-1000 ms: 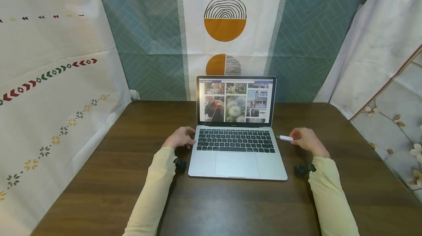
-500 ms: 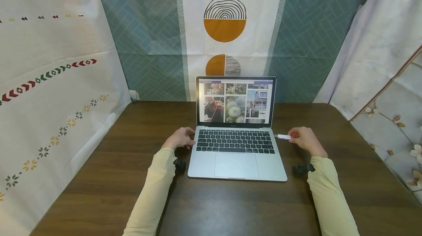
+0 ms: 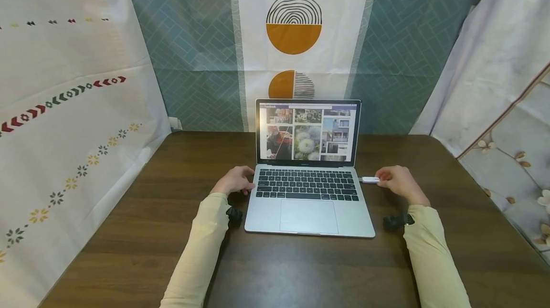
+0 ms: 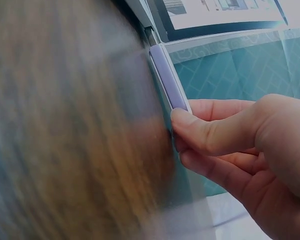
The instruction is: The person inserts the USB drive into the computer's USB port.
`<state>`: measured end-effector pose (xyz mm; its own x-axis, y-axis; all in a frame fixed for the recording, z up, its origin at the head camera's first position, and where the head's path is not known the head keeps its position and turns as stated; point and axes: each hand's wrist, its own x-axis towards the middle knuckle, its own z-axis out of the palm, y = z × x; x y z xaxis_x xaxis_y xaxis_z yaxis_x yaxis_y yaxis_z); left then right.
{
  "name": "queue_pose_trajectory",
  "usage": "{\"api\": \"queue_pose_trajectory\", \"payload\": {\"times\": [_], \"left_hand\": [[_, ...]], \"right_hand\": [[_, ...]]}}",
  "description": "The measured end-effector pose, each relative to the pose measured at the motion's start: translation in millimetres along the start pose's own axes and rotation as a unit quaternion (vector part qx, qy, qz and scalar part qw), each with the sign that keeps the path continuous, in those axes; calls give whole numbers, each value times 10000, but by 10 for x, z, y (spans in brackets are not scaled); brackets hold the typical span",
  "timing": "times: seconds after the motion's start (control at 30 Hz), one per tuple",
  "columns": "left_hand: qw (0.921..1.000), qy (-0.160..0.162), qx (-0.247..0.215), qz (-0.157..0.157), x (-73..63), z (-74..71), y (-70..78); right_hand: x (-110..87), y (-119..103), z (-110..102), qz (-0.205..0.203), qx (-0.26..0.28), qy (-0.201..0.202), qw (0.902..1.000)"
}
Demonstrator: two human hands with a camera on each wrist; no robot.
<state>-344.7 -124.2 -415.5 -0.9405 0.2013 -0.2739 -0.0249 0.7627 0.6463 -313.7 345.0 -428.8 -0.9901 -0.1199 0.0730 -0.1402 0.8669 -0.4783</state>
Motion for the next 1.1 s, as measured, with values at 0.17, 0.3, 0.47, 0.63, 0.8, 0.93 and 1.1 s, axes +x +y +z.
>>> {"api": "queue_pose_trajectory", "payload": {"times": [0.17,0.3,0.47,0.63,0.8,0.93,1.1], "left_hand": [[10000,6,45,-23,13,0,-3],[10000,8,49,3,5,-8,6],[10000,9,44,49,-11,-15,21],[10000,2,54,12,-6,0,15],[9999,20,92,-55,9,11,23],[9999,26,83,-86,13,13,32],[9999,57,77,-126,7,16,34]], "right_hand": [[3,-31,-17,-136,-114,-21,9998],[9,-62,-26,-147,-204,-102,9996],[13,-46,-25,-49,-136,-187,9997],[4,-28,-13,-148,-118,-101,9998],[19,-40,8,-181,-164,36,9997],[33,-58,17,-162,-229,79,9996],[56,-93,20,-215,-343,54,9992]]}}
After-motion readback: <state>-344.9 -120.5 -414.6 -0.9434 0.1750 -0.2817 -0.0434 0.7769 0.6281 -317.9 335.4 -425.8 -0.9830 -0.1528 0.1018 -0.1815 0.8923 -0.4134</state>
